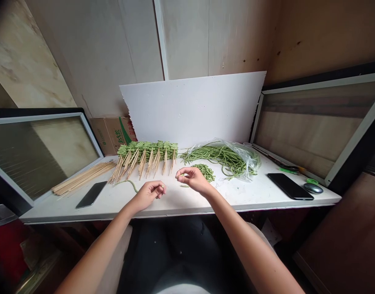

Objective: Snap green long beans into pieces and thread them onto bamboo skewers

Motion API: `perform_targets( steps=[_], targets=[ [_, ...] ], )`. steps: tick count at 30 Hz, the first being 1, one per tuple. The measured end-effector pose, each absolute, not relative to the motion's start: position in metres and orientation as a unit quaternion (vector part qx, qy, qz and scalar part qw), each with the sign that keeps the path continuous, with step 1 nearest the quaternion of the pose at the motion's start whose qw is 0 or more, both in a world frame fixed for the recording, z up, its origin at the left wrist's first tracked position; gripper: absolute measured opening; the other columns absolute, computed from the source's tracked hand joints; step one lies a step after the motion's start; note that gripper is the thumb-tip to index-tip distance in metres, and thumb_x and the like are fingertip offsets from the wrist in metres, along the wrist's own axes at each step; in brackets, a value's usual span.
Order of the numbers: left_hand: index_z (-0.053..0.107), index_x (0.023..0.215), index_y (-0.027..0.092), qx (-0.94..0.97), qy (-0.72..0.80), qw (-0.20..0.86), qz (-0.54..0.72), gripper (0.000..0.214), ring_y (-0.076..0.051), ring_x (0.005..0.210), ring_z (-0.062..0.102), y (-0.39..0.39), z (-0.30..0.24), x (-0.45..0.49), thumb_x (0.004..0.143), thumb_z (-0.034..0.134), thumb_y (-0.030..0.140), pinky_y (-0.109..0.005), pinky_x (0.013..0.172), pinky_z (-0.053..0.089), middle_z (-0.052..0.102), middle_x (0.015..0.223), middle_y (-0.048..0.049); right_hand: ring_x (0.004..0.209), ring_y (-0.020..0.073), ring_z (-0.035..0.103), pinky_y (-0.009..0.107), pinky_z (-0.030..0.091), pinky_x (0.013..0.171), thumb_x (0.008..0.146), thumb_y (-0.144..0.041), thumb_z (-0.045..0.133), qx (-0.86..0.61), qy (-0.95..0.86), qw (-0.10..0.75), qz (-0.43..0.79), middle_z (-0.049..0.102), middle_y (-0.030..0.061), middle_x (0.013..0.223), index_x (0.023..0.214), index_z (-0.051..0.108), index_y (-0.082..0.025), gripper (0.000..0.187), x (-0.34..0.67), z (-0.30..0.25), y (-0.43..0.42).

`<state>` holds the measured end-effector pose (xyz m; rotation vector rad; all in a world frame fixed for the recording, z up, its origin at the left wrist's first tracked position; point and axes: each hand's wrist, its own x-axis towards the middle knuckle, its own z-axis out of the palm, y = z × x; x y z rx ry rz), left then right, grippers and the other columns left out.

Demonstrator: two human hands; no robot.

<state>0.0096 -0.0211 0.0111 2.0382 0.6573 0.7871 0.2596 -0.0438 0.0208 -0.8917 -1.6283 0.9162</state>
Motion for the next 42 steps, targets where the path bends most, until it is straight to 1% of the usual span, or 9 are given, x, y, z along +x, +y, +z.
perform_targets(
  steps=[5,9,13,22,28,31,35,38,42],
  targets=[
    [0.075,0.106,0.016,0.808,0.301,0.389,0.325,0.046,-0.017,0.073,0.054,-0.019,0.004,0.014,0.104,0.047,0.053,-0.027,0.07,0.043,0.056,0.075,-0.002,0.092,0.0259,0.064,0.038,0.049,0.083,0.092,-0.044,0.072,-0.526,-0.735,0.418,0.094,0.074,0.011,0.086,0.085,0.082,-0.019,0.028,0.267,-0.01,-0.026],
    [0.075,0.12,0.017,0.813,0.318,0.358,0.331,0.045,-0.018,0.08,0.056,-0.019,-0.002,0.019,0.105,0.047,0.049,-0.029,0.074,0.047,0.062,0.088,-0.0056,0.093,0.0258,0.063,0.036,0.048,0.084,0.093,-0.02,0.067,-0.571,-0.753,0.326,0.016,0.076,0.0101,0.089,0.096,0.083,-0.02,0.015,0.267,-0.037,-0.016],
    [0.075,0.123,0.021,0.827,0.316,0.328,0.33,0.038,-0.016,0.077,0.056,-0.018,-0.004,0.018,0.104,0.05,0.042,-0.028,0.073,0.049,0.061,0.104,-0.0074,0.097,0.0275,0.061,0.037,0.047,0.086,0.088,-0.018,0.073,-0.566,-0.759,0.321,0.019,0.077,0.0076,0.087,0.092,0.082,-0.021,0.01,0.271,-0.041,-0.015],
    [0.078,0.115,0.021,0.816,0.311,0.346,0.342,0.028,-0.018,0.088,0.063,-0.016,-0.008,0.02,0.098,0.062,0.035,-0.028,0.073,0.054,0.063,0.105,-0.0089,0.102,0.031,0.058,0.041,0.047,0.088,0.08,-0.023,0.083,-0.586,-0.743,0.32,0.041,0.076,0.0086,0.085,0.082,0.082,-0.021,0.004,0.274,-0.039,-0.017],
    [0.075,0.114,0.016,0.748,0.34,0.397,0.409,0.037,-0.017,0.072,0.067,-0.016,-0.009,0.023,0.082,0.08,0.034,-0.028,0.061,0.056,0.072,0.091,-0.0082,0.09,0.0231,0.069,0.035,0.053,0.08,0.1,-0.056,0.056,-0.482,-0.718,0.428,0.262,0.078,0.0112,0.098,0.102,0.078,-0.015,0.046,0.269,-0.008,-0.028],
    [0.075,0.112,0.016,0.735,0.341,0.399,0.43,0.041,-0.018,0.072,0.069,-0.017,-0.01,0.026,0.077,0.085,0.035,-0.029,0.063,0.059,0.073,0.087,-0.0077,0.092,0.022,0.072,0.032,0.054,0.079,0.096,-0.062,0.06,-0.401,-0.74,0.411,0.35,0.079,0.0105,0.102,0.106,0.078,-0.016,0.05,0.26,0.006,-0.037],
    [0.074,0.111,0.016,0.739,0.333,0.386,0.44,0.037,-0.018,0.075,0.071,-0.018,-0.011,0.029,0.079,0.084,0.033,-0.033,0.072,0.062,0.073,0.088,-0.0068,0.088,0.021,0.072,0.031,0.053,0.077,0.085,-0.056,0.078,-0.38,-0.769,0.406,0.316,0.08,0.0078,0.098,0.1,0.081,-0.02,0.039,0.249,0.01,-0.043],
    [0.075,0.114,0.018,0.763,0.335,0.344,0.433,0.037,-0.02,0.085,0.073,-0.017,-0.011,0.027,0.078,0.084,0.024,-0.034,0.082,0.062,0.075,0.097,-0.0076,0.083,0.0201,0.071,0.031,0.052,0.074,0.087,-0.053,0.077,-0.395,-0.757,0.436,0.285,0.081,0.0081,0.096,0.094,0.081,-0.02,0.035,0.248,0.011,-0.043],
    [0.078,0.104,0.018,0.788,0.347,0.29,0.418,0.017,-0.02,0.079,0.073,-0.016,-0.008,0.021,0.088,0.074,0.022,-0.034,0.078,0.06,0.078,0.092,-0.0076,0.076,0.0184,0.069,0.03,0.052,0.069,0.089,-0.05,0.075,-0.419,-0.743,0.452,0.262,0.08,0.0087,0.094,0.093,0.08,-0.018,0.033,0.252,0.018,-0.046]
  ],
)
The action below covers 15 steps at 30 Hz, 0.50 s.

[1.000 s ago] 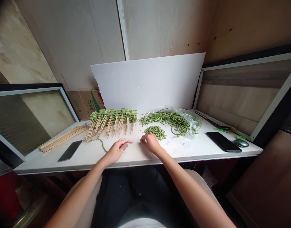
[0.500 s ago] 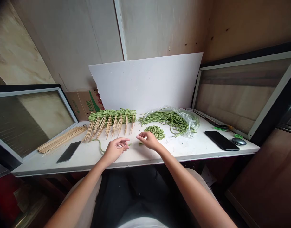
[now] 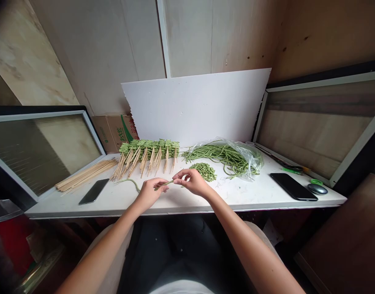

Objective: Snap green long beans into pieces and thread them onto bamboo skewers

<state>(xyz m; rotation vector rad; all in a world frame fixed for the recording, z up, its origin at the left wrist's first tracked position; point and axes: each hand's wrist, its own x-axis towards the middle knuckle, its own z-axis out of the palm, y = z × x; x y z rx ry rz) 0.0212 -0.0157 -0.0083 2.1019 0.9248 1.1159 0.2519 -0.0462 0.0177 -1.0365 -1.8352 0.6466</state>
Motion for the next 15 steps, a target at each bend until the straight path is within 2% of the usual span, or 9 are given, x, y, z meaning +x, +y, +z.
perform_targets(
  steps=[3,7,11,15],
  targets=[
    [0.079,0.102,0.019,0.808,0.323,0.227,0.438,0.015,-0.019,0.074,0.071,-0.018,-0.006,0.021,0.093,0.068,0.021,-0.032,0.076,0.058,0.077,0.089,-0.0069,0.082,0.0194,0.069,0.032,0.052,0.074,0.089,-0.05,0.076,-0.416,-0.766,0.442,0.211,0.078,0.0081,0.095,0.095,0.079,-0.02,0.031,0.252,0.021,-0.05],
    [0.08,0.104,0.021,0.833,0.298,0.179,0.431,0.018,-0.019,0.08,0.069,-0.023,-0.005,0.023,0.095,0.064,0.018,-0.031,0.076,0.054,0.077,0.093,-0.0072,0.089,0.021,0.066,0.034,0.052,0.079,0.09,-0.049,0.075,-0.397,-0.787,0.441,0.169,0.077,0.0085,0.095,0.094,0.078,-0.02,0.029,0.248,0.019,-0.051],
    [0.079,0.097,0.02,0.846,0.284,0.197,0.406,0.02,-0.017,0.076,0.066,-0.026,-0.004,0.024,0.097,0.059,0.017,-0.028,0.073,0.05,0.074,0.087,-0.0056,0.087,0.0201,0.065,0.033,0.051,0.078,0.093,-0.042,0.073,-0.397,-0.788,0.429,0.193,0.076,0.0079,0.096,0.095,0.075,-0.02,0.023,0.244,0.016,-0.051],
    [0.074,0.084,0.018,0.837,0.277,0.268,0.389,0.023,-0.014,0.065,0.06,-0.03,-0.002,0.026,0.093,0.055,0.012,-0.026,0.066,0.047,0.069,0.075,-0.0028,0.088,0.019,0.066,0.032,0.051,0.081,0.092,-0.03,0.072,-0.377,-0.787,0.426,0.24,0.075,0.0059,0.094,0.092,0.075,-0.02,0.011,0.241,0.015,-0.052]
  ],
)
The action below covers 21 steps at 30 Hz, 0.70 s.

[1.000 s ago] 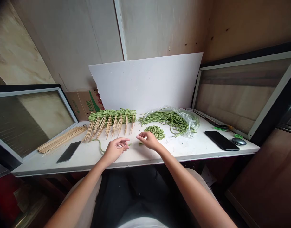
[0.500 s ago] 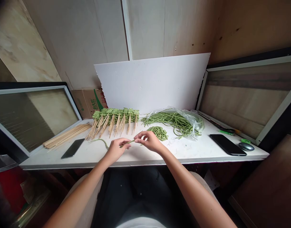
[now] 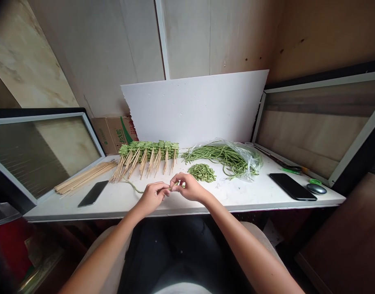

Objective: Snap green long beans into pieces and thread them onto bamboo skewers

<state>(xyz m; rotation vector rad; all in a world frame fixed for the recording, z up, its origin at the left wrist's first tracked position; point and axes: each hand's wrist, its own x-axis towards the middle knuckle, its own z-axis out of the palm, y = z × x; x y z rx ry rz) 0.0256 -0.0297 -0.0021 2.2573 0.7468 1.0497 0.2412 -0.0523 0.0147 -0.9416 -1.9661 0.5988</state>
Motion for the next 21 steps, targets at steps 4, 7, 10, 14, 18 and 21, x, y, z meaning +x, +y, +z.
perform_targets(
  steps=[4,7,10,14,18,21],
  targets=[
    [0.07,0.075,0.016,0.817,0.274,0.331,0.384,0.023,-0.013,0.062,0.056,-0.029,-0.001,0.026,0.088,0.052,0.011,-0.024,0.063,0.045,0.063,0.068,-0.0013,0.087,0.0187,0.065,0.032,0.05,0.083,0.091,-0.025,0.072,-0.333,-0.795,0.416,0.291,0.074,0.0039,0.086,0.087,0.077,-0.02,0.008,0.237,0.017,-0.056],
    [0.071,0.082,0.016,0.811,0.279,0.35,0.377,0.023,-0.013,0.062,0.054,-0.024,-0.001,0.023,0.094,0.052,0.02,-0.025,0.064,0.045,0.061,0.068,-0.0006,0.087,0.019,0.065,0.032,0.05,0.082,0.091,-0.032,0.075,-0.32,-0.794,0.42,0.302,0.074,0.0044,0.087,0.091,0.079,-0.021,0.011,0.238,0.021,-0.057],
    [0.072,0.093,0.016,0.803,0.3,0.358,0.37,0.03,-0.014,0.064,0.056,-0.017,-0.004,0.018,0.1,0.055,0.039,-0.026,0.066,0.045,0.062,0.071,-0.0015,0.086,0.0203,0.065,0.032,0.049,0.077,0.092,-0.041,0.074,-0.373,-0.78,0.442,0.24,0.075,0.0064,0.088,0.095,0.081,-0.021,0.021,0.245,0.019,-0.051],
    [0.075,0.1,0.016,0.797,0.333,0.348,0.363,0.041,-0.018,0.077,0.062,-0.01,-0.01,0.015,0.101,0.054,0.052,-0.028,0.073,0.048,0.068,0.082,-0.0057,0.088,0.0236,0.064,0.035,0.048,0.08,0.096,-0.033,0.069,-0.479,-0.781,0.388,0.104,0.074,0.0087,0.084,0.095,0.083,-0.021,0.019,0.263,0.002,-0.035],
    [0.076,0.102,0.016,0.798,0.345,0.352,0.347,0.044,-0.02,0.081,0.065,-0.008,-0.012,0.015,0.101,0.054,0.054,-0.03,0.076,0.05,0.072,0.09,-0.0078,0.089,0.0246,0.066,0.034,0.049,0.079,0.09,-0.016,0.07,-0.523,-0.792,0.302,0.092,0.077,0.0085,0.089,0.098,0.084,-0.021,0.016,0.274,-0.02,-0.022],
    [0.076,0.103,0.016,0.808,0.346,0.332,0.344,0.043,-0.021,0.085,0.065,-0.008,-0.012,0.015,0.102,0.052,0.052,-0.031,0.078,0.051,0.072,0.093,-0.0087,0.094,0.0272,0.066,0.035,0.049,0.083,0.085,-0.018,0.077,-0.532,-0.795,0.281,0.075,0.078,0.0071,0.089,0.092,0.084,-0.023,0.011,0.276,-0.027,-0.02]
  ],
)
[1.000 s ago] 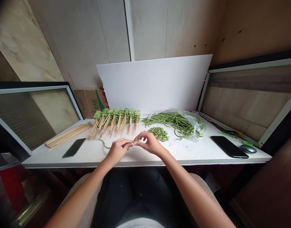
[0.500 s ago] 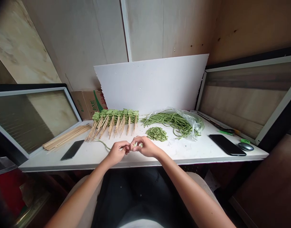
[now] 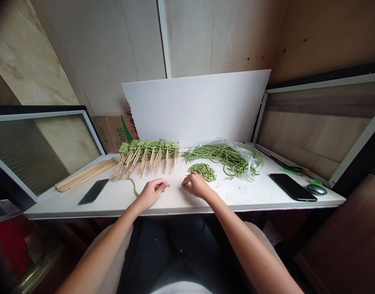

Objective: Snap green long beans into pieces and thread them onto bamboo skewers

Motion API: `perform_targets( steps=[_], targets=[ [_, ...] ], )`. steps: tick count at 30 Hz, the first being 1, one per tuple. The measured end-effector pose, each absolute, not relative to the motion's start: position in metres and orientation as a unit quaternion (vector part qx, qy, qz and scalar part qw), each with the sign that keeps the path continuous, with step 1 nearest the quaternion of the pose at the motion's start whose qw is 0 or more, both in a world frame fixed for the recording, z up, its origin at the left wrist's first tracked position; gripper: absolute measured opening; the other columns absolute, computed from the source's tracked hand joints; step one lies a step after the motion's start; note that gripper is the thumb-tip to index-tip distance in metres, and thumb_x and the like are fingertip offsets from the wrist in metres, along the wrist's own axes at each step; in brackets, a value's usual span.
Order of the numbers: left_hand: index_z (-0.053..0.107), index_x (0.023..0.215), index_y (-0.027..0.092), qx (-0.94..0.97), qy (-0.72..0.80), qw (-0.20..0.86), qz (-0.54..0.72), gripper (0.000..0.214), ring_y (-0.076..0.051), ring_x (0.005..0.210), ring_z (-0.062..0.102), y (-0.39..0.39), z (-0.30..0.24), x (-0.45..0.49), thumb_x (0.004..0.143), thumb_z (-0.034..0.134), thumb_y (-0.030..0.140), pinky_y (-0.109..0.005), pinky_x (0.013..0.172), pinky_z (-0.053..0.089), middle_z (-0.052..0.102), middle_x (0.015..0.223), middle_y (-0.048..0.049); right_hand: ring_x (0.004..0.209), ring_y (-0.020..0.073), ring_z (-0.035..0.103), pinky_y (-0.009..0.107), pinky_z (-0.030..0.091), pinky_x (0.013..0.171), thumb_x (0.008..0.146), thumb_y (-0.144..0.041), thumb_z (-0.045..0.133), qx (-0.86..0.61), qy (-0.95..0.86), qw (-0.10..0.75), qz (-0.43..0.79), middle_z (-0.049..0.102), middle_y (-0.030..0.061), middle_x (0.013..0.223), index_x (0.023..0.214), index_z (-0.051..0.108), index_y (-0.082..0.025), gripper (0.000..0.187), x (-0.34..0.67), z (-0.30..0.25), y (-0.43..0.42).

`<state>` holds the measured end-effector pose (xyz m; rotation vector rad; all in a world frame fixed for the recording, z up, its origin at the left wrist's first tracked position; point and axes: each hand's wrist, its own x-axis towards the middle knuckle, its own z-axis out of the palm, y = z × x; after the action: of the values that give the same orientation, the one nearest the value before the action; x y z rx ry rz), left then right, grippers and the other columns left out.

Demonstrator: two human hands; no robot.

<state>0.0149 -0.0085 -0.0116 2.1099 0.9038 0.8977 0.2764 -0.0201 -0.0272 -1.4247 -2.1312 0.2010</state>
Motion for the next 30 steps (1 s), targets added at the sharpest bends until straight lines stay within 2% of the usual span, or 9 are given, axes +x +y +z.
perform_targets(
  steps=[5,8,12,16,18,21,23,26,30],
  targets=[
    [0.073,0.127,0.02,0.854,0.301,0.281,0.319,0.04,-0.021,0.095,0.064,-0.009,-0.016,0.014,0.107,0.043,0.034,-0.034,0.089,0.052,0.066,0.107,-0.0105,0.094,0.0283,0.064,0.039,0.047,0.09,0.079,-0.019,0.085,-0.545,-0.795,0.264,0.042,0.076,0.0079,0.09,0.085,0.082,-0.022,0.008,0.281,-0.027,-0.021],
    [0.068,0.138,0.022,0.867,0.284,0.278,0.302,0.041,-0.019,0.097,0.064,-0.009,-0.02,0.014,0.106,0.042,0.027,-0.034,0.092,0.053,0.062,0.114,-0.0104,0.092,0.027,0.064,0.037,0.048,0.086,0.085,-0.025,0.08,-0.539,-0.789,0.287,0.065,0.075,0.0077,0.088,0.086,0.081,-0.021,0.004,0.281,-0.02,-0.023],
    [0.069,0.135,0.022,0.855,0.304,0.277,0.317,0.04,-0.017,0.088,0.063,-0.007,-0.024,0.016,0.103,0.045,0.022,-0.034,0.087,0.056,0.059,0.114,-0.0097,0.083,0.023,0.068,0.034,0.049,0.076,0.1,-0.042,0.059,-0.524,-0.763,0.347,0.153,0.077,0.0093,0.091,0.095,0.08,-0.018,0.032,0.272,-0.003,-0.029],
    [0.069,0.131,0.02,0.826,0.309,0.299,0.365,0.037,-0.017,0.086,0.065,-0.005,-0.023,0.018,0.098,0.053,0.018,-0.032,0.081,0.058,0.063,0.107,-0.0084,0.083,0.0214,0.07,0.031,0.051,0.074,0.103,-0.054,0.049,-0.49,-0.757,0.372,0.223,0.078,0.0092,0.094,0.101,0.079,-0.018,0.047,0.265,0.011,-0.038],
    [0.069,0.128,0.02,0.818,0.314,0.298,0.379,0.034,-0.017,0.082,0.065,-0.005,-0.022,0.019,0.097,0.056,0.018,-0.031,0.077,0.058,0.065,0.105,-0.0076,0.085,0.0222,0.069,0.031,0.05,0.075,0.097,-0.052,0.063,-0.486,-0.782,0.342,0.188,0.078,0.0082,0.094,0.097,0.08,-0.02,0.037,0.269,0.012,-0.04],
    [0.071,0.122,0.019,0.815,0.319,0.291,0.385,0.029,-0.016,0.078,0.066,-0.006,-0.02,0.019,0.096,0.058,0.02,-0.031,0.075,0.059,0.067,0.103,-0.0071,0.085,0.0243,0.069,0.031,0.048,0.072,0.075,-0.037,0.088,-0.519,-0.809,0.226,0.155,0.078,0.0063,0.089,0.091,0.082,-0.023,0.021,0.281,0.006,-0.038],
    [0.072,0.119,0.019,0.817,0.322,0.291,0.38,0.026,-0.016,0.078,0.067,-0.006,-0.02,0.019,0.096,0.058,0.02,-0.031,0.075,0.059,0.067,0.103,-0.0074,0.078,0.0237,0.069,0.03,0.047,0.067,0.069,-0.022,0.09,-0.566,-0.795,0.151,0.159,0.078,0.0055,0.085,0.086,0.083,-0.024,0.019,0.29,0.0,-0.034],
    [0.074,0.115,0.019,0.821,0.324,0.289,0.371,0.025,-0.016,0.081,0.068,-0.006,-0.02,0.018,0.096,0.058,0.019,-0.031,0.076,0.059,0.068,0.104,-0.0079,0.072,0.0211,0.069,0.029,0.047,0.065,0.075,-0.013,0.082,-0.593,-0.777,0.115,0.175,0.079,0.0049,0.086,0.084,0.084,-0.024,0.015,0.295,-0.008,-0.029],
    [0.075,0.114,0.019,0.824,0.323,0.285,0.37,0.024,-0.017,0.082,0.068,-0.006,-0.02,0.018,0.096,0.058,0.019,-0.031,0.077,0.059,0.068,0.104,-0.0079,0.079,0.0214,0.069,0.028,0.048,0.07,0.084,-0.016,0.076,-0.572,-0.792,0.16,0.141,0.078,0.006,0.088,0.089,0.083,-0.023,0.011,0.291,-0.013,-0.026]
  ],
)
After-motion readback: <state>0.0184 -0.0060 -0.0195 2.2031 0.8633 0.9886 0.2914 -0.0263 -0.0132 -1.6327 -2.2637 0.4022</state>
